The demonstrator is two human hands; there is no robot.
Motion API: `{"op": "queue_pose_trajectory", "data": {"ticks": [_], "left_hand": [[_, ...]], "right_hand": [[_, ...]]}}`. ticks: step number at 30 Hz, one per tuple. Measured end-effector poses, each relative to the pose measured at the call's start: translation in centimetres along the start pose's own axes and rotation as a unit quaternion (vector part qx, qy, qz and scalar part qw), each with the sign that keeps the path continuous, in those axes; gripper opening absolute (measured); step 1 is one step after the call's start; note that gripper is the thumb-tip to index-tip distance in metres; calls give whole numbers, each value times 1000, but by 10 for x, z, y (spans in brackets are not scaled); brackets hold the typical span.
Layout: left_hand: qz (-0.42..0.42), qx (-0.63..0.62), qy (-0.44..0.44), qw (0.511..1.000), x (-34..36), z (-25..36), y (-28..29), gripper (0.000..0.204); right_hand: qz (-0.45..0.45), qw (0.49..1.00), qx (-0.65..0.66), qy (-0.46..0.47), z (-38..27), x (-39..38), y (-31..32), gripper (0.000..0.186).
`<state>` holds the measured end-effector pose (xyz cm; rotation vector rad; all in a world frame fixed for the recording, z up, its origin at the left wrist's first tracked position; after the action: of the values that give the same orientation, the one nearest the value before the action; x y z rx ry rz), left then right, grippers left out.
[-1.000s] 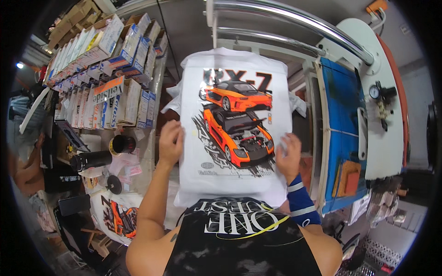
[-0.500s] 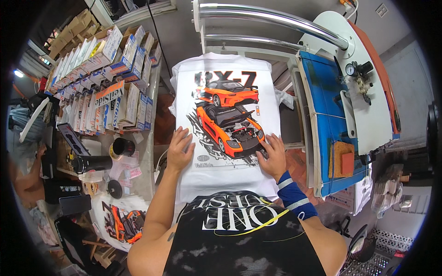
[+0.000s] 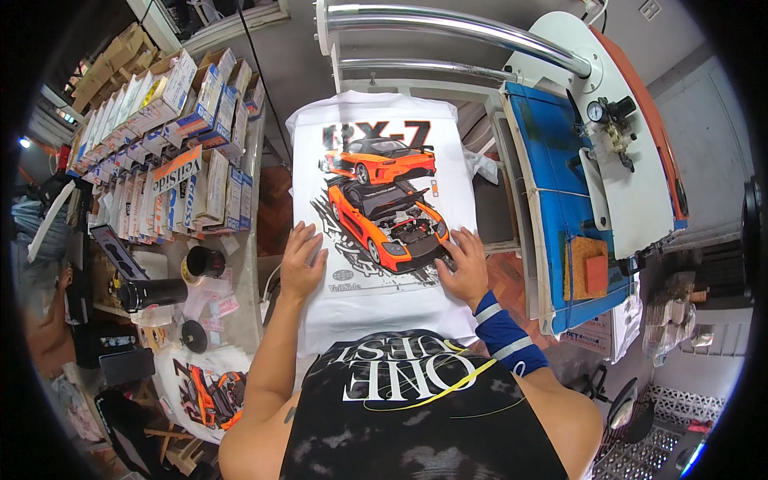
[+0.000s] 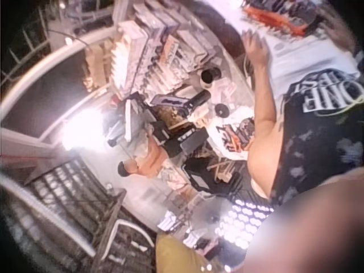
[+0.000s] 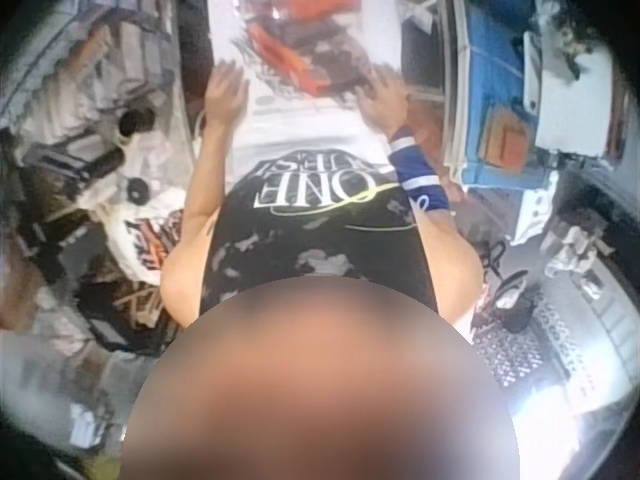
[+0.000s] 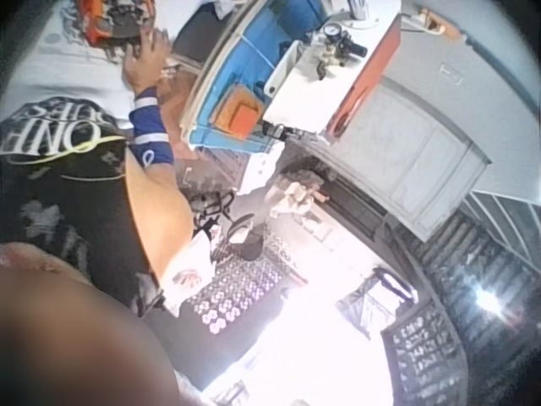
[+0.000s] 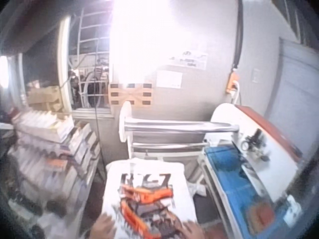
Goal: The person places a white t-shirt on a heat press, aligns and applies a printed transfer, then uses the heat press to adhere the design. They repeat the process with another t-shirt, applying a smaller logo transfer to the collar area.
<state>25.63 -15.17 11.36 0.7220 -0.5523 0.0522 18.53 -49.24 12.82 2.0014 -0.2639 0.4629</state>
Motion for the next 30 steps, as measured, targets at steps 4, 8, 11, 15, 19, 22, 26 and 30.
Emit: {"op": "queue_pose_trajectory", "data": {"ticks": [4, 8, 11, 15, 19, 22, 26, 30], "left_hand": [[-3, -6, 9, 1000, 2, 0, 2, 32], [-11, -24, 20, 999, 4, 1, 1, 31], [-10, -32, 21, 999, 5, 2, 2, 31], [-10, -5, 17, 1000, 6, 7, 3, 31], [24, 7, -1, 1000, 24, -6, 13, 24], [173, -136, 199, 955, 41, -88, 28, 19], [-124, -464, 553, 681, 16, -186, -94, 64], [-6, -673, 404, 620, 65, -240, -134, 80]], "right_hand": [[-13, 1000, -7, -7, -1, 2, -1, 41], [-20, 1000, -13, -1, -3, 6, -2, 41], [-22, 1000, -16, -5, -3, 6, -3, 40], [-22, 1000, -14, -7, 0, 3, -4, 38], [20, 997, 21, -75, 47, 17, -2, 36], [39, 916, 215, -336, 149, 38, -32, 39], [-127, 549, 613, -554, 183, 37, -131, 62], [10, 515, 751, -412, 210, 110, -142, 85]]}}
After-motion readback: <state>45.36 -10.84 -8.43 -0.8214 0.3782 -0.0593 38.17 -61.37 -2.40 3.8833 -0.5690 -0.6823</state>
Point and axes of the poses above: each hand's wrist, its own x-axis towards the middle knuckle, its own y-axis out of the back of the hand, z = x × y, the point moved 10 cm from there along x, towards the middle knuckle, and after that the axes turned 7 degrees about z, right-handed, at the moved point
